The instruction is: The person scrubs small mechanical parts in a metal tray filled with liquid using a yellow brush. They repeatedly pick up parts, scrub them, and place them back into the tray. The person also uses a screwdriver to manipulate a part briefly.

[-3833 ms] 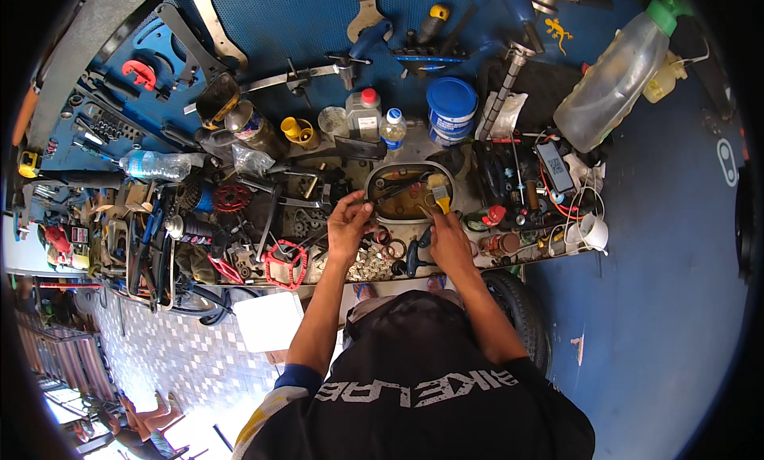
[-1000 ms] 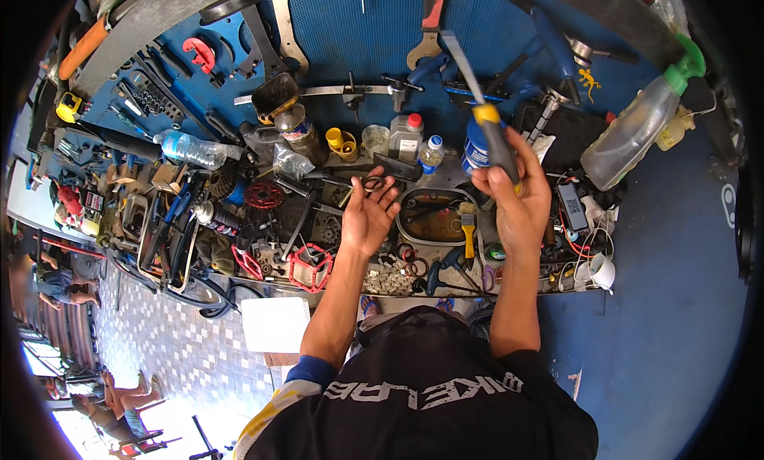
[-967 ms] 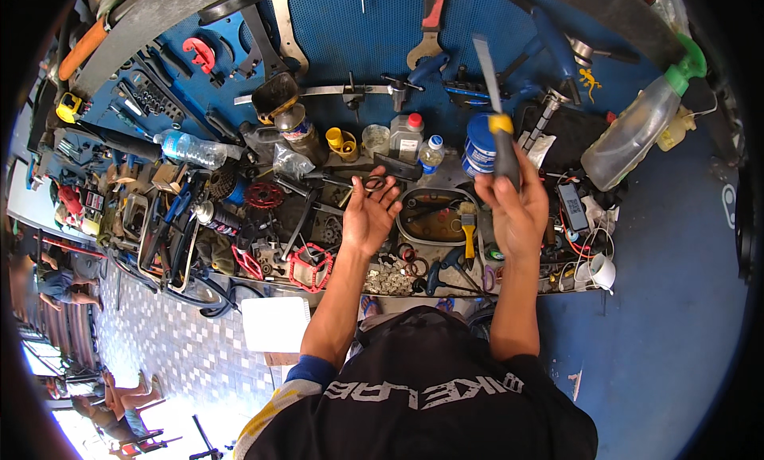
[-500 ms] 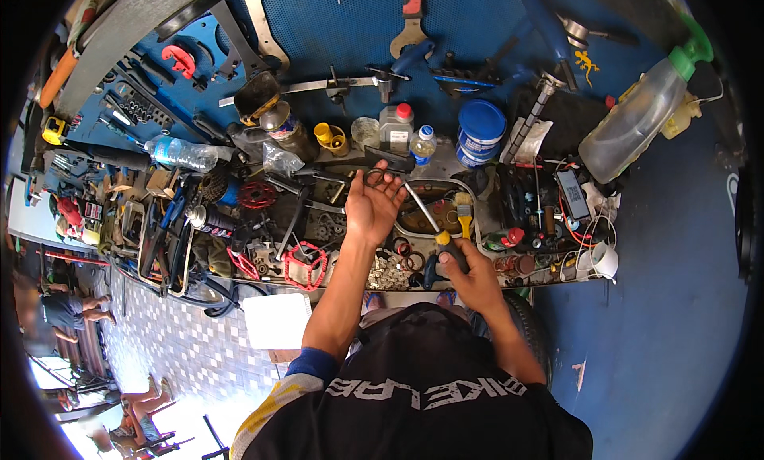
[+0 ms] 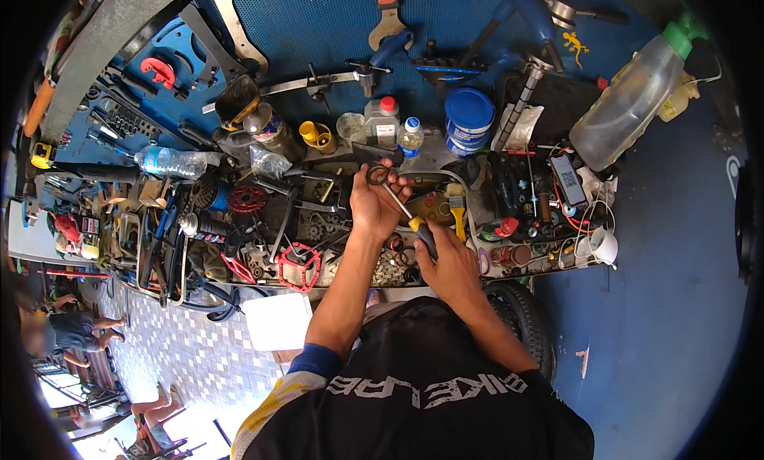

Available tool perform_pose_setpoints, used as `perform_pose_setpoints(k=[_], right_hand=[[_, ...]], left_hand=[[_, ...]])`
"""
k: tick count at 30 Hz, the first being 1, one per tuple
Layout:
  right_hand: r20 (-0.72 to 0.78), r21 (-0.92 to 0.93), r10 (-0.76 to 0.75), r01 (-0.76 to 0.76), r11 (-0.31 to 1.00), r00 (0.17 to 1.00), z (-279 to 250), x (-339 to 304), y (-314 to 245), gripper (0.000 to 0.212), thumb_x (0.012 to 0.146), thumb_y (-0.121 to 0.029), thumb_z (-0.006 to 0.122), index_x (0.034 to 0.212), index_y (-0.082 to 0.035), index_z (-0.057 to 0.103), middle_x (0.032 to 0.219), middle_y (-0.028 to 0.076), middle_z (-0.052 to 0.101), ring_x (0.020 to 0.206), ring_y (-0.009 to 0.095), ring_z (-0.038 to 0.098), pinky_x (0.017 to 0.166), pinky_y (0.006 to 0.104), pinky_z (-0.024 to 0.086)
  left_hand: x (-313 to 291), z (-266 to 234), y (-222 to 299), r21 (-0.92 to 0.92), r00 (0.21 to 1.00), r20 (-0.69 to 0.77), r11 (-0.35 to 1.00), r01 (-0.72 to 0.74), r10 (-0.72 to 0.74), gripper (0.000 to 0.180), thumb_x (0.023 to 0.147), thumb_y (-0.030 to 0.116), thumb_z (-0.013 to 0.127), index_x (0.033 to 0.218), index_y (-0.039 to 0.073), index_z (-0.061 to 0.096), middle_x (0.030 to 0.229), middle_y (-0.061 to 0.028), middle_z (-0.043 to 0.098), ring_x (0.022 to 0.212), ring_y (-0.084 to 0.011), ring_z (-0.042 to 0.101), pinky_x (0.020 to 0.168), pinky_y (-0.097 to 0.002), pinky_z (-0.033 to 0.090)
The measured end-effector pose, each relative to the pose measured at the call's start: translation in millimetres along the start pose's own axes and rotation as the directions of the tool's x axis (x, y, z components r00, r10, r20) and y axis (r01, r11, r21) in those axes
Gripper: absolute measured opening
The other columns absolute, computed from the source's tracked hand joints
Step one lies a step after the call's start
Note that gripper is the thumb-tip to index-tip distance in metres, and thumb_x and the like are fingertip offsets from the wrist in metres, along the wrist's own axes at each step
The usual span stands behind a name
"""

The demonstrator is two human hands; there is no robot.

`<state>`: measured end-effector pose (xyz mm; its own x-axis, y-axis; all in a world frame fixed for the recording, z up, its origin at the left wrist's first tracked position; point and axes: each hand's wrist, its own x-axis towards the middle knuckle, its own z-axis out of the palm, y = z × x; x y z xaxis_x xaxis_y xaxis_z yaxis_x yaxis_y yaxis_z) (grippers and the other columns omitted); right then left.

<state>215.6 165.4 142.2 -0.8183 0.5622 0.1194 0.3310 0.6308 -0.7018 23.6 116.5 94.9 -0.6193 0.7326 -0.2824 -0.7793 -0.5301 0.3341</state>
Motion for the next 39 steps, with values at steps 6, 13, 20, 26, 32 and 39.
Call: perform_pose_setpoints(k=[6,13,20,26,32,39], right_hand=[[0.002,-0.02,-0.015,0.015,1.0,1.0,2,4,0,0.048,0.1,-0.027,0.066,0.136,0.003,0.061,0.114,0.027,0.071,0.097,0.047,0.071,0.083,0.0528,0.057],[-0.039,-0.05,-0.038,0.036,0.998,0.999,6,7,2,0.048,0.099,-0.027,0.067,0.136,0.003,0.061,0.115,0.026,0.071,0.096,0.046,0.071,0.082,0.0526,0.057],[-0.027,-0.139,-0.028,0.024,0.99,0.999,9,7,-2,0.048,0.099,-0.027,0.066,0.139,0.001,0.059,0.112,0.023,0.07,0.092,0.044,0.072,0.078,0.0522,0.059],[-0.059,-0.219,-0.073,0.058,0.974,0.996,18,5,-8,0.048,0.101,-0.026,0.065,0.141,-0.001,0.056,0.105,0.021,0.069,0.082,0.042,0.073,0.068,0.0507,0.059],[-0.039,-0.227,-0.083,0.072,0.971,0.996,17,9,-14,0.047,0.102,-0.025,0.064,0.141,0.0,0.055,0.105,0.021,0.068,0.08,0.041,0.073,0.066,0.0499,0.06],[0.012,-0.239,-0.05,0.052,0.97,0.999,21,9,-15,0.046,0.103,-0.024,0.062,0.14,0.002,0.052,0.106,0.025,0.068,0.079,0.043,0.074,0.065,0.0507,0.061]], left_hand=[[-1,3,-1,0.002,1.0,0.021,1.0,-0.008,0.008,0.042,0.112,0.042,0.036,0.11,0.007,0.06,0.085,-0.0034,0.052,0.085,-0.0213,0.055,0.079,-0.0369,0.048],[0,5,-1,-0.001,1.0,0.01,1.0,0.002,-0.002,0.048,0.113,0.044,0.03,0.107,0.007,0.059,0.082,-0.0041,0.051,0.081,-0.0215,0.054,0.078,-0.0389,0.048],[1,7,-1,0.037,1.0,0.003,0.999,-0.01,0.01,0.046,0.113,0.042,0.028,0.104,0.007,0.056,0.081,-0.0037,0.048,0.079,-0.0205,0.051,0.075,-0.0386,0.046],[4,13,-4,0.06,0.998,-0.018,0.997,-0.054,0.055,0.042,0.111,0.04,0.027,0.099,0.009,0.054,0.077,-0.002,0.042,0.07,-0.0172,0.045,0.058,-0.0333,0.04],[5,20,-1,0.091,0.993,-0.08,0.993,-0.082,0.089,0.04,0.111,0.037,0.029,0.096,0.009,0.054,0.07,0.0012,0.036,0.056,-0.0111,0.032,0.041,-0.0259,0.023],[3,28,-2,0.129,0.985,-0.133,0.987,-0.094,0.111,0.04,0.11,0.038,0.029,0.094,0.01,0.054,0.066,0.003,0.033,0.053,-0.0092,0.028,0.041,-0.0257,0.019]])
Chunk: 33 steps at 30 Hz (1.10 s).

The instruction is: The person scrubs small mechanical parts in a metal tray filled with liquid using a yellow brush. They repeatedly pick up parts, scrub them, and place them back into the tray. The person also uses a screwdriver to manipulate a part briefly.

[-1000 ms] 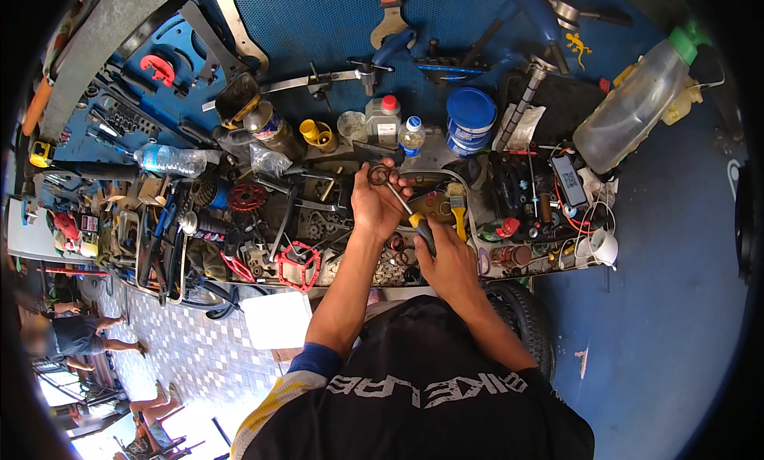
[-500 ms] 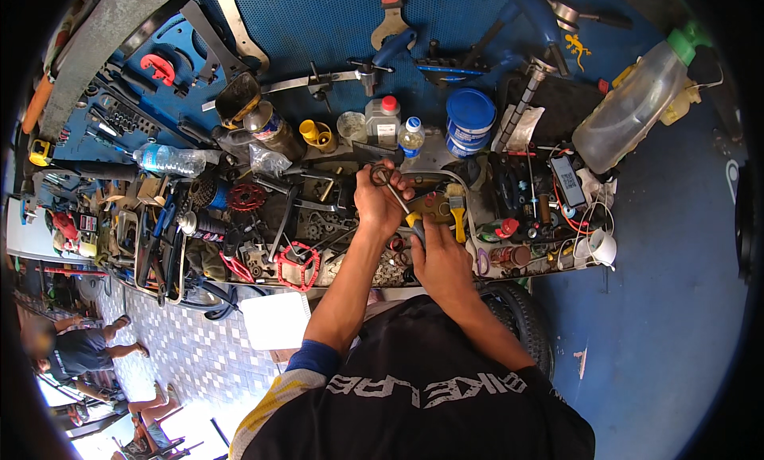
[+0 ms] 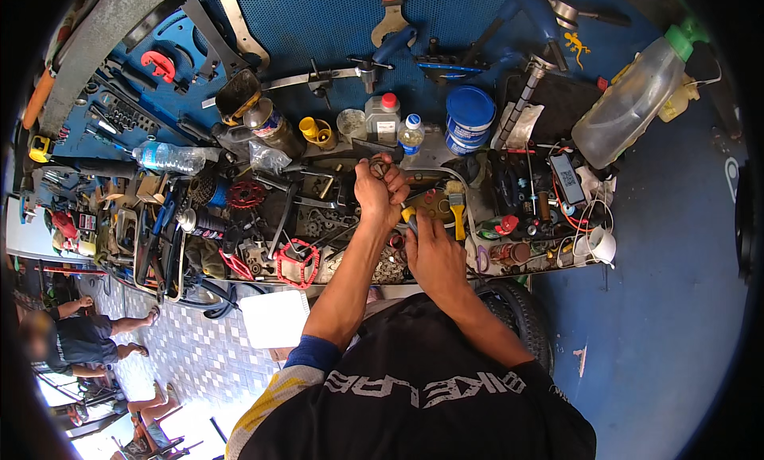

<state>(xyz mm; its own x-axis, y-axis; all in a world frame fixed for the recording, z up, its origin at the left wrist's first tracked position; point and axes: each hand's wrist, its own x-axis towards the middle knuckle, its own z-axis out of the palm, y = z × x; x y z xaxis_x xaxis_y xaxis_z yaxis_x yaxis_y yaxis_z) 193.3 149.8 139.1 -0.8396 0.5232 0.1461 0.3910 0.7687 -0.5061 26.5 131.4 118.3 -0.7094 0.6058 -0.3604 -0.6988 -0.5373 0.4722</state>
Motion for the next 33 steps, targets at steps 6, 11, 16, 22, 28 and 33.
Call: perform_pose_setpoints(k=[6,11,16,22,28,33], right_hand=[[0.048,0.222,0.027,-0.037,0.974,0.998,19,-3,18,0.047,0.102,-0.025,0.063,0.138,0.003,0.052,0.101,0.03,0.071,0.081,0.05,0.072,0.072,0.0568,0.059],[0.2,0.438,0.125,-0.203,0.876,0.972,8,-5,15,0.042,0.101,-0.023,0.065,0.133,0.002,0.056,0.091,0.026,0.072,0.081,0.047,0.071,0.072,0.049,0.056],[0.161,0.678,0.079,-0.168,0.716,0.984,20,-5,30,0.037,0.102,-0.021,0.067,0.132,-0.001,0.058,0.087,0.014,0.069,0.076,0.027,0.066,0.072,0.0376,0.052],[0.463,0.828,0.079,-0.463,0.317,0.883,10,0,32,0.034,0.104,-0.016,0.066,0.133,-0.001,0.058,0.087,0.0,0.06,0.077,0.01,0.056,0.07,0.03,0.049],[0.351,0.73,0.06,-0.314,0.607,0.934,18,-8,52,0.042,0.104,-0.024,0.066,0.138,-0.001,0.057,0.101,0.012,0.07,0.09,0.022,0.067,0.081,0.0383,0.052],[0.453,0.489,0.08,-0.323,0.81,0.888,-8,-53,92,0.047,0.102,-0.031,0.067,0.138,-0.002,0.058,0.11,0.022,0.072,0.102,0.033,0.071,0.089,0.0412,0.053]], left_hand=[[-1,-4,-1,0.09,1.0,-0.014,0.996,-0.003,0.004,0.038,0.109,0.038,0.03,0.092,0.012,0.051,0.063,0.0041,0.031,0.051,-0.0088,0.027,0.041,-0.0255,0.018],[-4,-6,-4,0.108,0.999,-0.047,0.994,0.018,-0.013,0.037,0.108,0.037,0.03,0.093,0.011,0.052,0.063,0.0042,0.031,0.051,-0.0089,0.026,0.041,-0.0256,0.018],[-1,-8,-7,0.037,0.999,0.024,0.999,0.03,-0.031,0.041,0.109,0.038,0.03,0.096,0.008,0.054,0.063,0.0032,0.032,0.052,-0.0094,0.028,0.041,-0.0253,0.02],[4,-15,-3,-0.116,0.987,0.125,0.986,0.12,-0.105,0.043,0.11,0.038,0.031,0.099,0.006,0.057,0.068,0.0009,0.037,0.055,-0.0109,0.032,0.04,-0.0255,0.024],[9,-17,-3,-0.123,0.977,0.154,0.978,0.168,-0.149,0.044,0.11,0.041,0.033,0.102,0.006,0.058,0.074,-0.0007,0.041,0.064,-0.0146,0.04,0.054,-0.0291,0.035],[34,-55,11,0.605,0.997,0.077,0.794,-0.06,0.017,0.044,0.111,0.043,0.038,0.108,0.007,0.063,0.077,-0.0027,0.055,0.067,-0.0158,0.05,0.062,-0.0353,0.041]])
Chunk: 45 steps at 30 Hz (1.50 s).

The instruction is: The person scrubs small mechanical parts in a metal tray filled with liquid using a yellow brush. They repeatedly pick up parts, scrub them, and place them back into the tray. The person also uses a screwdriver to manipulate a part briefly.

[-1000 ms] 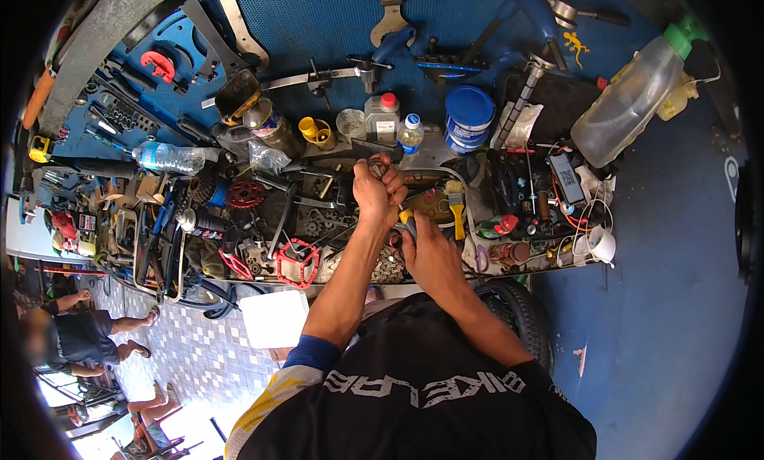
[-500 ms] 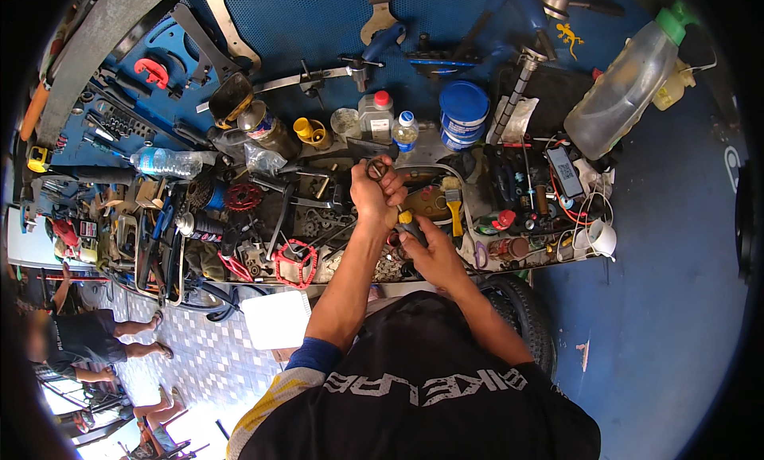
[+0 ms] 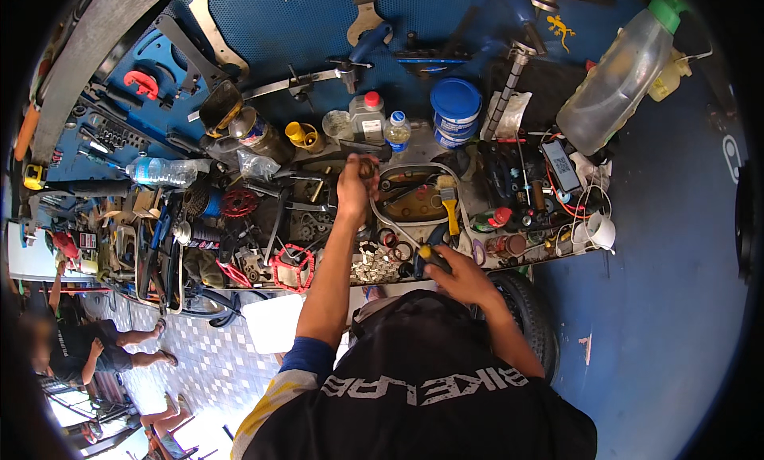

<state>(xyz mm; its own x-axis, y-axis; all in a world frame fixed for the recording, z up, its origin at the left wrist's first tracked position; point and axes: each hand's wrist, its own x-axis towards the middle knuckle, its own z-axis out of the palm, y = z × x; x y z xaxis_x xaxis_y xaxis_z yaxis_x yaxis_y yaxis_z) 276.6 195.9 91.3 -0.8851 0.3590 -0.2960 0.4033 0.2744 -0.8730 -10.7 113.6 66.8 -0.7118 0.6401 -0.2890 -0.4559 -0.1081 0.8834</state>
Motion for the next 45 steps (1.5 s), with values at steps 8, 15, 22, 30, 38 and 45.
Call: perform_pose_setpoints(k=[8,15,22,30,38,45], right_hand=[[-0.275,-0.05,0.054,-0.071,0.996,0.96,-39,-39,5,0.042,0.1,-0.025,0.069,0.134,-0.002,0.06,0.109,0.025,0.073,0.105,0.042,0.072,0.091,0.0435,0.054],[-0.356,-0.044,-0.008,-0.008,0.999,0.935,-41,-34,-11,0.043,0.099,-0.025,0.069,0.135,-0.002,0.06,0.106,0.026,0.073,0.103,0.045,0.072,0.088,0.0453,0.055],[-0.41,-0.111,0.025,-0.077,0.991,0.912,-41,-26,-39,0.045,0.097,-0.019,0.072,0.136,-0.001,0.058,0.108,0.024,0.073,0.101,0.042,0.072,0.086,0.0439,0.055],[-0.557,-0.435,-0.477,0.251,0.865,0.68,-63,29,-115,0.051,0.094,-0.006,0.068,0.142,-0.006,0.05,0.117,0.027,0.066,0.101,0.047,0.07,0.081,0.0502,0.057],[-0.483,-0.79,-0.621,-0.002,0.613,0.617,-122,108,-239,0.031,0.088,-0.001,0.066,0.118,0.005,0.063,0.123,0.029,0.058,0.097,0.051,0.071,0.083,0.055,0.062],[-0.463,-0.846,-0.521,-0.182,0.5,0.717,-154,165,-282,0.049,0.088,-0.027,0.08,0.131,-0.009,0.063,0.13,0.022,0.071,0.118,0.044,0.069,0.103,0.0547,0.054]], left_hand=[[-13,22,-57,0.912,0.912,0.409,-0.047,-0.408,0.007,0.05,0.1,0.043,0.066,0.137,0.012,0.057,0.111,-0.0194,0.07,0.097,-0.0399,0.075,0.079,-0.052,0.061],[-2,39,-88,0.822,0.88,0.46,-0.318,-0.473,-0.118,0.064,0.096,0.04,0.071,0.149,0.011,0.051,0.113,-0.0177,0.069,0.095,-0.0358,0.076,0.076,-0.0469,0.064],[-2,37,-80,0.799,0.85,0.522,-0.306,-0.517,-0.075,0.061,0.093,0.035,0.075,0.145,0.011,0.055,0.112,-0.0155,0.07,0.095,-0.0347,0.076,0.076,-0.0476,0.063],[-26,38,-41,0.883,0.877,0.468,-0.006,-0.47,0.114,0.044,0.094,0.03,0.074,0.132,0.011,0.062,0.116,-0.0144,0.07,0.097,-0.0392,0.074,0.082,-0.0501,0.061],[-47,6,-11,0.899,0.884,0.346,0.158,-0.408,0.315,0.028,0.095,0.024,0.074,0.117,0.009,0.068,0.111,-0.0149,0.072,0.095,-0.0421,0.073,0.079,-0.0503,0.059],[-63,-25,-3,0.903,0.886,0.261,0.228,-0.364,0.382,0.024,0.094,0.02,0.076,0.113,0.008,0.069,0.109,-0.0164,0.072,0.094,-0.0432,0.072,0.078,-0.0513,0.058]])
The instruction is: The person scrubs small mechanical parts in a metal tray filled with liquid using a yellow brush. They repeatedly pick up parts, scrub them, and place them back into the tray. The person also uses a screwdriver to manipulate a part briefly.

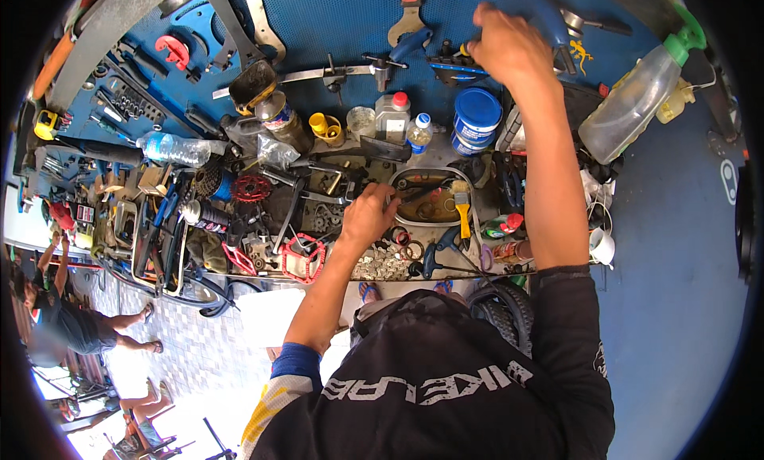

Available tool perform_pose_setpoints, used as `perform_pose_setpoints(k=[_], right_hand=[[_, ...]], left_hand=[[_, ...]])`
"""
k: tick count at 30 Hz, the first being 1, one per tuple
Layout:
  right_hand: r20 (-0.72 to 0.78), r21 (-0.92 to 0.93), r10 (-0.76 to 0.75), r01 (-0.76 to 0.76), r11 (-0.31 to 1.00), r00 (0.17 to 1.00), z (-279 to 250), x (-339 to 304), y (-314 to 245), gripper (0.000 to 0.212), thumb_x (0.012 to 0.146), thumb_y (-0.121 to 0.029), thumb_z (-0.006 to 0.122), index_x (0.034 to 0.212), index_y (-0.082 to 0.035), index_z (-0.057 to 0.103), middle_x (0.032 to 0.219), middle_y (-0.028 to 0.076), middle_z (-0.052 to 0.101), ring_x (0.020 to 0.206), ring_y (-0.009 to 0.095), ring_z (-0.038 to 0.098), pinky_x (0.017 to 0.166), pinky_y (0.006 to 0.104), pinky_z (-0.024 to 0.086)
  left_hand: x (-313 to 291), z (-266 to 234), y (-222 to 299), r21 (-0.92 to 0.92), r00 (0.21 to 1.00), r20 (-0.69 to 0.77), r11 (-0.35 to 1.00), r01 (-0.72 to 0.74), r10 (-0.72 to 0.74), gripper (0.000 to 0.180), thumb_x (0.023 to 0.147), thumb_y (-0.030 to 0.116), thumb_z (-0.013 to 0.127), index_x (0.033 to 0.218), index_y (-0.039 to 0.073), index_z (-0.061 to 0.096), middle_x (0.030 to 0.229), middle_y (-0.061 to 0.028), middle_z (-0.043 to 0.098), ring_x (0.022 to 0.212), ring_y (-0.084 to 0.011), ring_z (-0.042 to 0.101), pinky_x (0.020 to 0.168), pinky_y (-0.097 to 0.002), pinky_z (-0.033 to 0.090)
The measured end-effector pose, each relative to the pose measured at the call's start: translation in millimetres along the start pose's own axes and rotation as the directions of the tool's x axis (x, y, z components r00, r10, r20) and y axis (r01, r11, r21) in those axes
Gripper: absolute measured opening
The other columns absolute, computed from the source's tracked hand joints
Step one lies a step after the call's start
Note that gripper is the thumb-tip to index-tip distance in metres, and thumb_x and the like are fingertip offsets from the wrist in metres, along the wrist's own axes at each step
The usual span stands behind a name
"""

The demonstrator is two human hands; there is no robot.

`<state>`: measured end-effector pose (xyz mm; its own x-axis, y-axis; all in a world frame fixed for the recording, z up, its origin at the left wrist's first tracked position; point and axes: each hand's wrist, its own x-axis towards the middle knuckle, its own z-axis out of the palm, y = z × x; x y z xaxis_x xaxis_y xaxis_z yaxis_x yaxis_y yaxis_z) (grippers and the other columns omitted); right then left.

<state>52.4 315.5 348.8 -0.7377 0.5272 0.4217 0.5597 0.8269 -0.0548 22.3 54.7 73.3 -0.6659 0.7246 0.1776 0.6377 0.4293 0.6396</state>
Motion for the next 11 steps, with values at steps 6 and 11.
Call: perform_pose_setpoints(k=[6,11], right_hand=[[-0.102,-0.041,-0.015,0.011,0.999,0.995,36,38,-7,0.027,0.1,-0.012,0.053,0.115,-0.001,0.073,0.116,0.024,0.074,0.11,0.043,0.072,0.096,0.052,0.059],[0.018,-0.119,0.036,-0.034,0.992,0.999,54,46,-4,0.032,0.1,-0.015,0.053,0.117,-0.002,0.077,0.119,0.026,0.075,0.111,0.041,0.074,0.095,0.0501,0.06]], left_hand=[[-1,-6,-9,0.002,1.0,-0.006,1.0,0.028,-0.028,0.026,0.092,0.02,0.078,0.115,0.009,0.07,0.112,-0.0146,0.072,0.099,-0.0418,0.071,0.08,-0.0508,0.058],[-11,0,-20,0.023,0.978,0.204,0.998,-0.055,0.05,0.028,0.092,0.019,0.078,0.118,0.012,0.071,0.119,-0.0124,0.071,0.102,-0.0375,0.073,0.085,-0.0482,0.059]])
